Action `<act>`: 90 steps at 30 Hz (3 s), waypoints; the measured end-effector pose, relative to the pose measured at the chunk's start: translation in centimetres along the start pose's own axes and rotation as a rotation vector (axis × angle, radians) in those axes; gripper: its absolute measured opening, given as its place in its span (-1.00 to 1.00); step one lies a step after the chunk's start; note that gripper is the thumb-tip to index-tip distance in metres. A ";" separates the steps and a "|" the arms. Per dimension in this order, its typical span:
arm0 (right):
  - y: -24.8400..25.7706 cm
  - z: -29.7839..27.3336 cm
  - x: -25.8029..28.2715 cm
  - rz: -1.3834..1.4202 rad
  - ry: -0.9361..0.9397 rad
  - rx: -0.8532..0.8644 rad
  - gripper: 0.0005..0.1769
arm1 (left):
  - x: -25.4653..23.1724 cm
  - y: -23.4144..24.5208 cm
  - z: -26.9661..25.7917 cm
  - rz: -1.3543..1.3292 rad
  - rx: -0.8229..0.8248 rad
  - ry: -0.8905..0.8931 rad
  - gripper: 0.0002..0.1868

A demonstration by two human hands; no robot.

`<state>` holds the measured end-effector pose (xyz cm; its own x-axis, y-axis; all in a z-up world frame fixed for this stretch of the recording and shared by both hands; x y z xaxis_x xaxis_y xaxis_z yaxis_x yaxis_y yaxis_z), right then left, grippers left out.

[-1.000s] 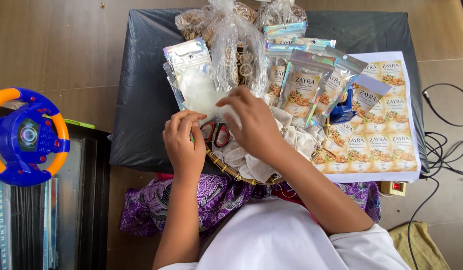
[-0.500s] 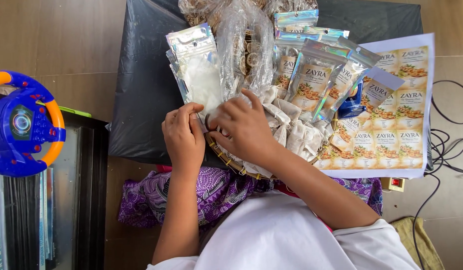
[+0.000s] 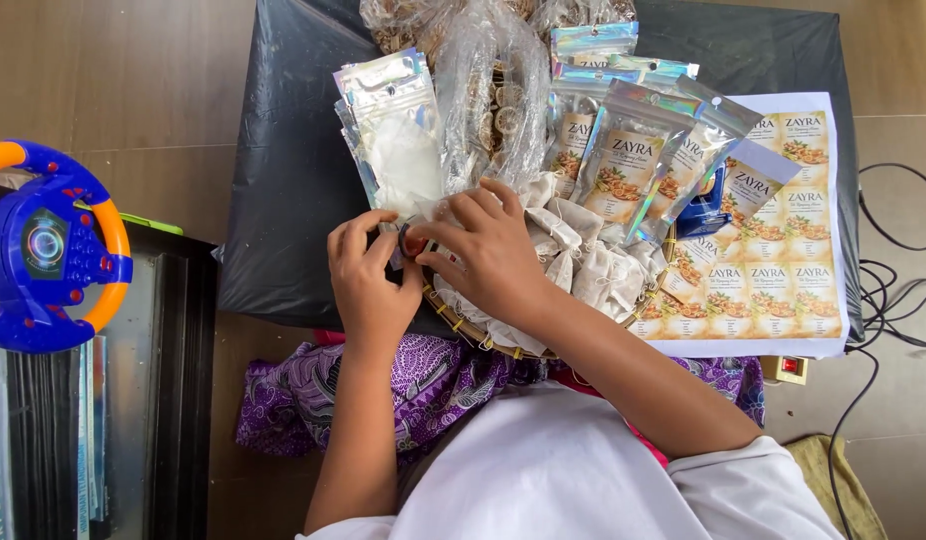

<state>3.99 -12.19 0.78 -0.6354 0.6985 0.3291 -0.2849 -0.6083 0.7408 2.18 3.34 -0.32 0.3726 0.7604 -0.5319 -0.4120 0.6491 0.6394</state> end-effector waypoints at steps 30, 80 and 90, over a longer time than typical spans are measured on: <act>5.7 1.4 -2.6 0.470 -0.382 -0.062 -0.44 | -0.7 -1.0 -0.5 0.041 -0.035 0.196 -0.88; -0.7 5.1 -0.5 -0.234 -0.084 0.454 0.23 | 1.4 0.8 0.9 -0.054 0.036 0.326 -0.92; 0.2 5.4 -0.4 -0.101 -0.146 0.427 0.15 | 2.6 0.5 0.8 -0.193 0.062 0.257 -0.93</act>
<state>8.03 -10.53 3.93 -0.5035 0.8105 0.2992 0.0008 -0.3458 0.9383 3.60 5.63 -0.89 0.2138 0.6083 -0.7643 -0.3001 0.7855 0.5413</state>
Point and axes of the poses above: each hand's wrist, its own z-axis towards the middle knuckle, its own y-axis out of the back of the hand, x = y × z, the point moved 3 cm from there along z, towards the middle knuckle, and after that the axes turned 1 degree about -z, right-handed, at the moved point
